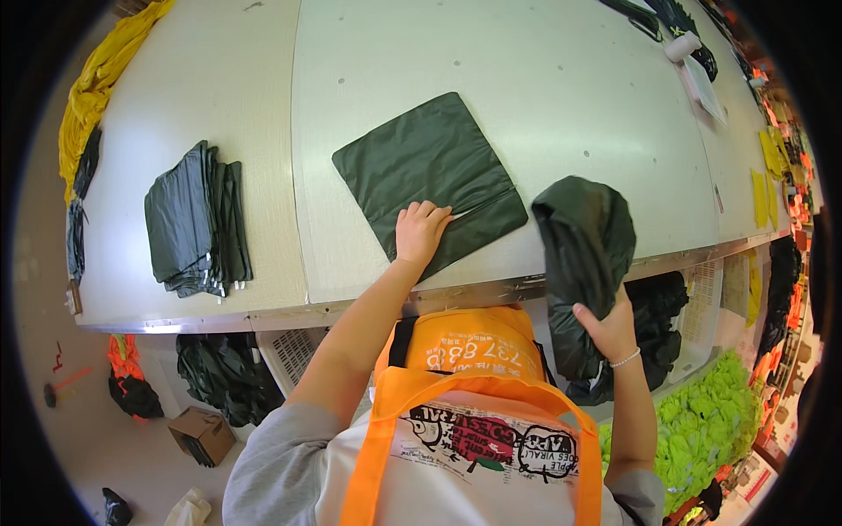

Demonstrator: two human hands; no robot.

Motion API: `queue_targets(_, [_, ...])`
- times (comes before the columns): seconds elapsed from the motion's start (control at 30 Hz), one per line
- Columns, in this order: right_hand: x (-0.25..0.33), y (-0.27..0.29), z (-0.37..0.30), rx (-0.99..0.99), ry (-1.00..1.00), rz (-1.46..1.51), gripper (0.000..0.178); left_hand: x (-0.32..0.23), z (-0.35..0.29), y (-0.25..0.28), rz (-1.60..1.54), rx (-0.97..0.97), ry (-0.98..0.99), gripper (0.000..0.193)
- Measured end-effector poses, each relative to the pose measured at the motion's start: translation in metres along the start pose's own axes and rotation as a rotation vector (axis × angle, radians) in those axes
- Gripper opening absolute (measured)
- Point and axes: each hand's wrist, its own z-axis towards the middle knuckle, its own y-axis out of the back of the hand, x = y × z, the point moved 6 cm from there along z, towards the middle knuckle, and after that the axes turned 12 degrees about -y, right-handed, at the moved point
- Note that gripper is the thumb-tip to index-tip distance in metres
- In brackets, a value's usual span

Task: The person folds a dark green jacket on a white table, aligning edges and smoothing the fabric. They then unfold the jacket, spread it flat, and fasten several snap buttons along the front placket and collar area.

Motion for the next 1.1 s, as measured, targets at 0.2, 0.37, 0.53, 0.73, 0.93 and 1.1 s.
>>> queue_targets(0.2, [0.040, -0.035, -0.006, 0.294, 0.209, -0.327, 0.074, 0.034, 0.023, 0.017, -0.381, -0.063, 0.250, 0.014])
queue_targets(0.37, [0.076, -0.099, 0.023, 0.637, 0.476, -0.455, 0.070, 0.006, 0.057, 0.062, -0.659, 0.176, 0.241, 0.013])
queue_targets(0.53, [0.072, -0.131, 0.070, 0.584, 0.422, -0.383, 0.066, 0.024, 0.049, 0.105, -0.688, 0.441, 0.291, 0.015])
queue_targets(0.73, [0.064, -0.129, 0.092, 0.553, 0.277, -0.201, 0.074, 0.064, -0.053, 0.083, -0.779, -0.067, 0.665, 0.039])
queue_targets(0.93, [0.078, -0.122, 0.102, 0.484, 0.269, -0.318, 0.067, 0.039, -0.030, 0.044, -0.635, 0.105, 0.784, 0.028])
queue_targets(1.1, [0.075, -0.108, 0.104, 0.358, 0.282, -0.580, 0.055, -0.018, 0.022, 0.109, 0.007, 0.171, 0.310, 0.025])
